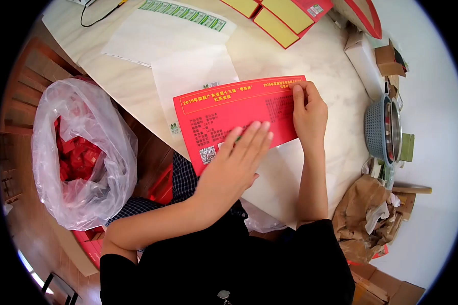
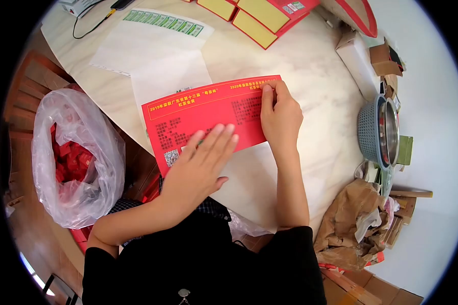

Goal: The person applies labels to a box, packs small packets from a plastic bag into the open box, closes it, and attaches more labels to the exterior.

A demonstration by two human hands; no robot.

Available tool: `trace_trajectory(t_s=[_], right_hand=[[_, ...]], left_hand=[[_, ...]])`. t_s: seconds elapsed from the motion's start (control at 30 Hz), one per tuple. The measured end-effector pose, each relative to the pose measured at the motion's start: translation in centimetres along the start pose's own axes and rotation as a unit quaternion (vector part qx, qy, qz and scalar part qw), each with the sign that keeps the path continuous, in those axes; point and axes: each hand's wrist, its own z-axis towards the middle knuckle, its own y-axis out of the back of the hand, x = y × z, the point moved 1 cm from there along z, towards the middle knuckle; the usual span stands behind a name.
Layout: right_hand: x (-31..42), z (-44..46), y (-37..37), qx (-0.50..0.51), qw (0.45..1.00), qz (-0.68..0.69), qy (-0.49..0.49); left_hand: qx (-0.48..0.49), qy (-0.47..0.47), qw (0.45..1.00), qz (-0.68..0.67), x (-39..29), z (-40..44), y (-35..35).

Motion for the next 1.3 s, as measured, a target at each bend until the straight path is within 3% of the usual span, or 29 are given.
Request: trace_trajectory(t_s=[0.17,0.23,0.27,0.3,0.37,0.4,0.43,0.47,0.5,0.57,0.63,0.67,0.7,0.77,0.9,0.93,0.97,1.0,1.03,1.1,1.17,1.23,1.3], right_hand=[[-0.5,0.1,-0.6,-0.052,0.998,-0.017,0.003],[-0.2,-0.2,-0.8,-0.057,0.998,-0.016,0.006],[-0.1,-0.3,-0.8,-0.065,0.998,-0.015,0.002],[0.0,-0.4,-0.8,-0.068,0.998,-0.015,0.006],[-0.2,-0.5,-0.5,-0.065,0.998,0.017,-0.007],[-0.8,-0.7,-0.5,-0.072,0.997,0.017,-0.007],[-1.7,-1.0,-0.3,-0.123,0.99,0.068,0.02],[-2.2,-0.9,0.0,-0.176,0.976,0.12,0.054],[-2.4,-1.4,0.8,-0.203,0.973,0.109,0.013],[-5.4,-2.3,1.0,-0.274,0.951,0.145,0.004],[-9.3,-4.1,0.6,-0.225,0.957,0.16,-0.087],[-9.3,-5.2,0.7,-0.151,0.948,0.207,-0.187],[-9.1,-6.2,0.5,-0.074,0.923,0.25,-0.282],[-7.9,-7.5,-0.2,-0.071,0.944,0.249,-0.203],[-5.6,-7.6,-0.7,-0.124,0.911,0.334,-0.21],[-5.5,-7.5,-0.2,-0.119,0.886,0.392,-0.216],[-5.3,-7.2,0.4,-0.113,0.858,0.451,-0.22],[-5.0,-7.1,1.0,-0.098,0.818,0.516,-0.234],[-4.5,-7.0,1.1,-0.098,0.815,0.522,-0.231],[-2.7,-6.5,1.8,-0.116,0.728,0.64,-0.216],[-0.1,-6.1,2.5,-0.131,0.742,0.634,-0.174],[1.2,-5.5,2.8,-0.135,0.688,0.701,-0.129],[1.0,-5.0,1.4,-0.13,0.714,0.673,-0.139]], left_hand=[[-0.051,-0.026,0.997,0.051,-2.0,1.4,-1.8],[-0.072,-0.12,0.988,0.068,-2.5,0.9,-2.3],[-0.04,-0.157,0.985,-0.056,-2.7,0.4,-2.8],[-0.043,-0.156,0.985,-0.053,-3.0,-0.3,-3.3],[-0.03,-0.241,0.911,-0.332,-3.2,-1.9,-4.0],[-0.089,-0.238,0.873,-0.416,-2.5,-2.6,-2.9],[-0.09,-0.243,0.873,-0.414,-1.6,-3.2,-1.8],[-0.171,-0.21,0.868,-0.417,0.2,-3.5,-0.4],[-0.255,-0.176,0.856,-0.414,1.9,-3.9,0.3],[-0.317,-0.014,0.846,-0.428,5.2,-5.5,-0.2],[-0.363,0.142,0.797,-0.462,7.5,-5.1,-0.7],[-0.327,0.202,0.777,-0.499,7.9,-4.7,-2.8],[-0.34,0.194,0.776,-0.494,7.8,-4.3,-3.9],[-0.284,0.213,0.808,-0.47,7.5,-3.8,-5.3],[-0.318,0.202,0.784,-0.493,7.7,-2.8,-5.3],[-0.319,0.188,0.766,-0.525,7.6,-2.8,-4.8],[-0.297,0.176,0.798,-0.494,7.7,-2.8,-4.3],[-0.312,0.162,0.783,-0.513,7.5,-2.8,-3.5],[-0.324,0.148,0.767,-0.533,7.1,-2.8,-2.7],[-0.345,0.115,0.767,-0.529,6.4,-2.5,-2.1],[-0.364,0.08,0.764,-0.526,5.8,-1.8,-1.8],[-0.408,0.024,0.752,-0.516,5.2,-0.9,-2.5],[-0.397,0.009,0.772,-0.496,5.2,0.1,-3.2]])
